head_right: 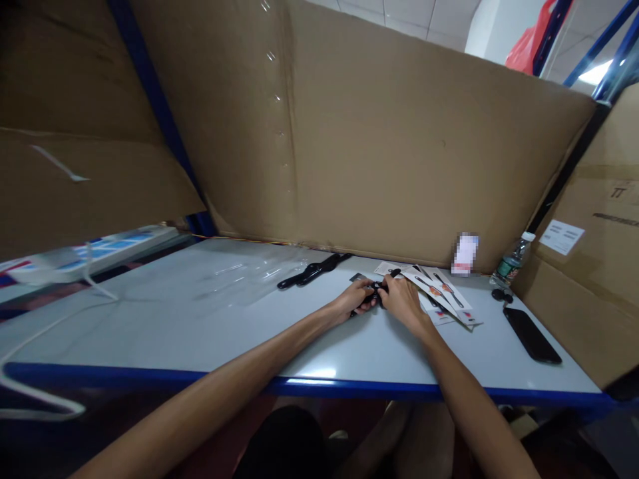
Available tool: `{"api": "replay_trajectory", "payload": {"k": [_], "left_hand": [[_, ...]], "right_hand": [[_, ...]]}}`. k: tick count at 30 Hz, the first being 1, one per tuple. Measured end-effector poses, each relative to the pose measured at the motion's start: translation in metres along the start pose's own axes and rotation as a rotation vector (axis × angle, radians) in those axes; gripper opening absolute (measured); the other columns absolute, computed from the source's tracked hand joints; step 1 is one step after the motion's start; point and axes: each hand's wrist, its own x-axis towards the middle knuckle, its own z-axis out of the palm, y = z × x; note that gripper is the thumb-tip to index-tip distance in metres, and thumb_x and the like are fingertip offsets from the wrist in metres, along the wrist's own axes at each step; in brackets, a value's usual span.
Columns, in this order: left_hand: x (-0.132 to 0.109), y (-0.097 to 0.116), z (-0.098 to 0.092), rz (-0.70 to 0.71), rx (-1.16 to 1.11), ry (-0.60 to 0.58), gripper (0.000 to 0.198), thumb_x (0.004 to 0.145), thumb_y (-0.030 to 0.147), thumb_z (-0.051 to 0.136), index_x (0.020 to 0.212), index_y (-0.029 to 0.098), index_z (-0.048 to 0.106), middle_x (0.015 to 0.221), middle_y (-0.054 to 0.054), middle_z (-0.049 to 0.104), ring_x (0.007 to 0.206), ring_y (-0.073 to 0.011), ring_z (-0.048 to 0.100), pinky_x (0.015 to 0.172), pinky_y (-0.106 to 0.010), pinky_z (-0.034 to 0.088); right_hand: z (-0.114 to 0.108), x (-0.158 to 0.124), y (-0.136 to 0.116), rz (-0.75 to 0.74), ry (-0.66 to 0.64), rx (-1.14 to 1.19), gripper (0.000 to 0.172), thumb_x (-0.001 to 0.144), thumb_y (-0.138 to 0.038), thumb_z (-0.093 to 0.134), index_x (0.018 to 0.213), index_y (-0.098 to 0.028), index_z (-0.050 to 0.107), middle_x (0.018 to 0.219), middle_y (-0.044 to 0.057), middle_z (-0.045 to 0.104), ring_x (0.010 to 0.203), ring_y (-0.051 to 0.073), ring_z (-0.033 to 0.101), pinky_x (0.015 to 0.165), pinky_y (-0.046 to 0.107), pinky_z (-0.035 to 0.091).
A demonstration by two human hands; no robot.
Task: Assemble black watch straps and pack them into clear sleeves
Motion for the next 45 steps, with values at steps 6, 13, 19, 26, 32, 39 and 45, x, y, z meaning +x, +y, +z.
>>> {"api": "replay_trajectory", "payload": {"k": [6,13,19,26,32,39,45], "left_hand": [[0.001,-0.001,-0.001,0.001,-0.019,-0.001,0.008,0.092,0.011,0.048,0.097,0.017,0.049,0.056,0.005,0.052,0.038,-0.0055,0.038,0.04,-0.016,0.016],[0.003,-0.004,-0.004,0.002,-0.038,-0.014,0.01,0.091,0.011,0.05,0.1,0.016,0.049,0.056,0.005,0.052,0.039,-0.0056,0.039,0.04,-0.016,0.016],[0.003,-0.003,-0.002,0.023,-0.075,0.015,0.008,0.093,0.011,0.046,0.099,0.016,0.05,0.056,0.004,0.051,0.038,-0.0049,0.037,0.04,-0.015,0.015],[0.001,-0.002,-0.001,0.069,-0.102,-0.013,0.018,0.092,0.013,0.049,0.108,0.013,0.057,0.058,0.004,0.05,0.038,-0.0044,0.035,0.04,-0.016,0.015],[-0.001,0.0,0.0,0.048,-0.113,0.053,0.053,0.094,0.012,0.045,0.147,0.014,0.041,0.056,0.005,0.051,0.038,-0.0064,0.038,0.041,-0.016,0.017],[0.0,-0.002,-0.001,0.076,-0.11,0.007,0.05,0.093,0.013,0.047,0.143,0.01,0.051,0.059,0.002,0.055,0.038,-0.0063,0.038,0.039,-0.016,0.017],[0.0,0.001,0.0,0.05,-0.11,0.025,0.05,0.092,0.013,0.049,0.142,0.009,0.052,0.059,0.0,0.058,0.038,-0.0061,0.039,0.039,-0.016,0.017]], "right_hand": [[-0.003,-0.002,-0.003,0.025,0.009,-0.011,0.025,0.099,-0.033,0.056,0.119,-0.022,0.067,0.106,0.01,0.077,0.099,0.024,0.071,0.076,0.027,0.044],[0.003,0.002,0.003,0.012,0.038,0.074,0.022,0.094,-0.028,0.061,0.114,-0.022,0.068,0.099,0.009,0.078,0.097,0.024,0.072,0.074,0.027,0.044],[0.019,0.016,0.014,0.18,0.044,0.551,0.02,0.089,-0.02,0.064,0.109,-0.02,0.06,0.083,0.002,0.075,0.063,0.014,0.068,0.055,0.021,0.046],[0.024,0.025,0.018,0.35,-0.06,0.985,0.017,0.095,-0.016,0.053,0.112,-0.017,0.055,0.072,-0.003,0.069,0.04,0.008,0.057,0.037,0.016,0.041],[0.027,0.025,0.017,0.359,-0.055,0.921,0.014,0.094,-0.014,0.057,0.109,-0.015,0.058,0.075,0.0,0.07,0.039,0.007,0.057,0.035,0.016,0.04],[0.026,0.026,0.019,0.34,-0.05,0.824,0.007,0.095,-0.016,0.057,0.098,-0.016,0.063,0.075,0.001,0.072,0.042,0.007,0.058,0.037,0.014,0.039],[0.024,0.023,0.022,0.293,0.045,0.532,0.011,0.095,-0.023,0.058,0.096,-0.018,0.068,0.081,0.003,0.073,0.058,0.012,0.065,0.054,0.02,0.045]]}}
